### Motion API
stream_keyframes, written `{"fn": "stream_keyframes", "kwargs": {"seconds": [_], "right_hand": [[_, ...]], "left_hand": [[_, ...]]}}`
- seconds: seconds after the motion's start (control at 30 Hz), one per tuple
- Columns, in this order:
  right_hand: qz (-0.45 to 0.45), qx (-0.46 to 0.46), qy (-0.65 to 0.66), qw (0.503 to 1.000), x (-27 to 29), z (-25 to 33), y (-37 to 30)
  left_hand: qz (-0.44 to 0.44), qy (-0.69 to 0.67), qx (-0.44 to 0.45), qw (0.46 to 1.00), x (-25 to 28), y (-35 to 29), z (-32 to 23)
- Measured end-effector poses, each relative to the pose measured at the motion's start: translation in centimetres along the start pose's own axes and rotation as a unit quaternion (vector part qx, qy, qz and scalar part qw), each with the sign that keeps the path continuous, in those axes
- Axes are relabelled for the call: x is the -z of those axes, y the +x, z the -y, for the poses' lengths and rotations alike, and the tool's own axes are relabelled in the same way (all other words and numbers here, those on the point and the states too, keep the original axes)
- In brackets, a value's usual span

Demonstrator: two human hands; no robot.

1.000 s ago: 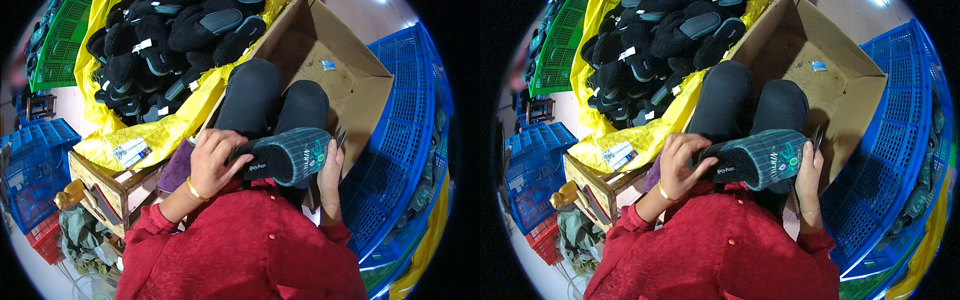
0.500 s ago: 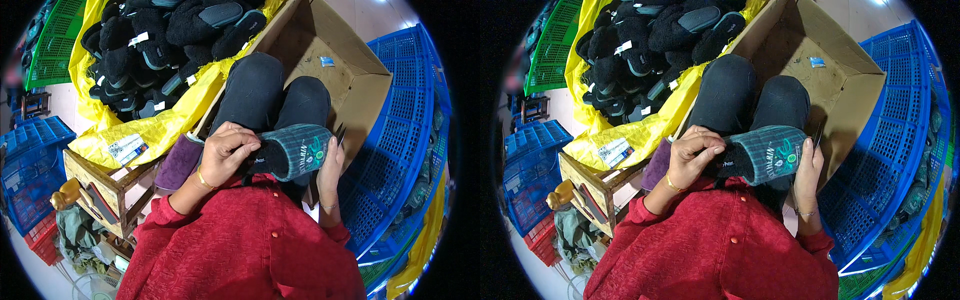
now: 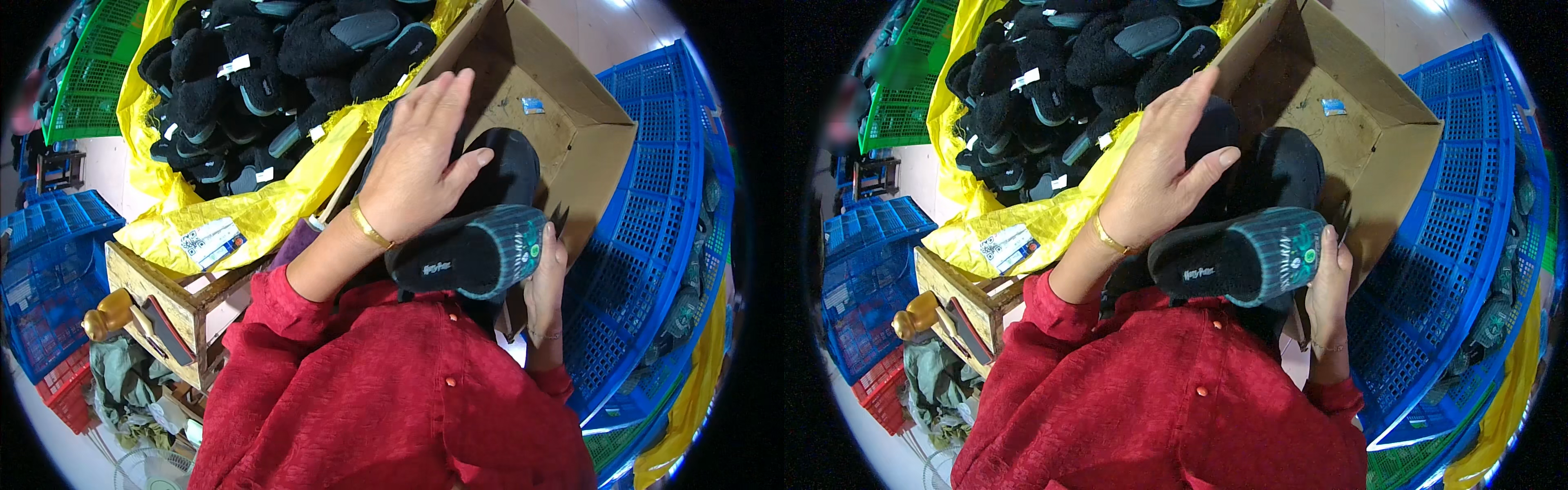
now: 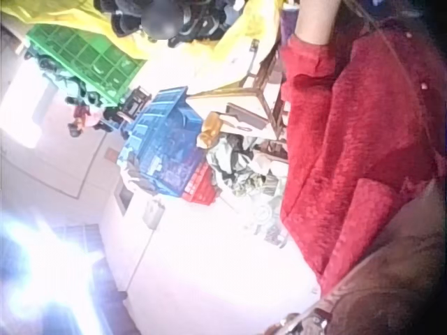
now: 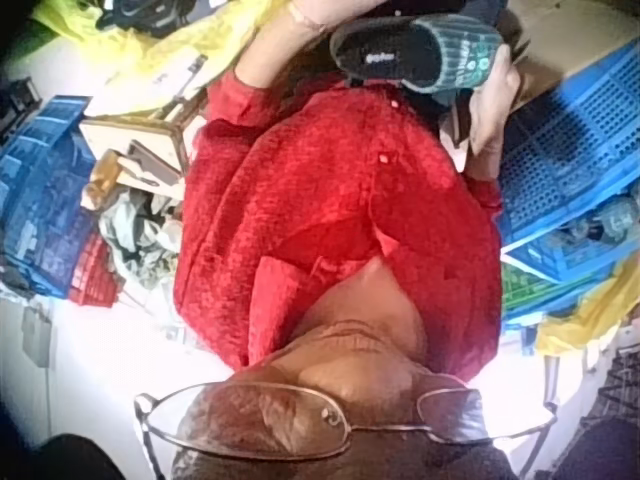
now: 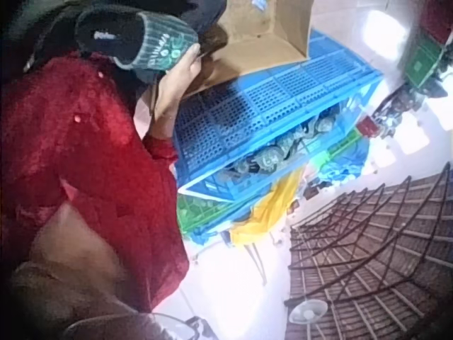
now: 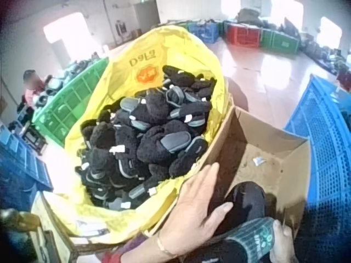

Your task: The person sits on the floor and repeatedly picks up black slippers from a yellow sack. Using a small knife, they trim loose threads and excess material from the slippers' edges and then place them into a cardboard box.

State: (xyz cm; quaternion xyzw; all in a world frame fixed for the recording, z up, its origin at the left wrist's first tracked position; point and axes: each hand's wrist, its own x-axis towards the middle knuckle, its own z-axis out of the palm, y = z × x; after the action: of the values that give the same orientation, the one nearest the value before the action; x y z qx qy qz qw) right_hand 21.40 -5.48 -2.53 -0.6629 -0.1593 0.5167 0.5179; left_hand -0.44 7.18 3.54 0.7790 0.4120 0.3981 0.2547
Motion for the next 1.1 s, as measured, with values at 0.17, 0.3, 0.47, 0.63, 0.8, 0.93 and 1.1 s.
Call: {"fn": "stream_keyframes", "kwargs": {"seconds": [0.17,0.3,0.47,0.63,0.8,0.93,1.1], "right_hand": [[-0.049,0.008,0.025,0.998,0.6,1.0,-0.5],[0.037,0.046,0.057,0.997,2.9,-0.1,-0.1],[0.083,0.072,0.013,0.994,2.9,1.0,-0.9],[0.135,0.024,-0.031,0.990,3.4,3.0,-1.4],[0.045,0.071,0.009,0.996,5.8,2.9,-2.9],[-0.116,0.105,0.064,0.986,17.2,4.4,-2.5],[-0.244,0.374,-0.190,0.874,24.2,9.8,-6.5]], "left_hand": [[0.170,-0.197,0.205,0.943,2.6,-4.2,-0.1],[0.171,-0.252,0.290,0.907,1.9,-6.7,-0.5],[0.100,-0.227,0.208,0.946,1.5,-6.6,-0.5],[0.083,-0.228,0.136,0.960,1.1,-5.9,0.3],[0.023,-0.269,0.285,0.920,0.5,-5.2,1.4],[-0.088,-0.231,0.309,0.918,2.4,-4.3,6.2],[-0.104,0.106,0.203,0.968,4.4,-1.3,12.5]]}}
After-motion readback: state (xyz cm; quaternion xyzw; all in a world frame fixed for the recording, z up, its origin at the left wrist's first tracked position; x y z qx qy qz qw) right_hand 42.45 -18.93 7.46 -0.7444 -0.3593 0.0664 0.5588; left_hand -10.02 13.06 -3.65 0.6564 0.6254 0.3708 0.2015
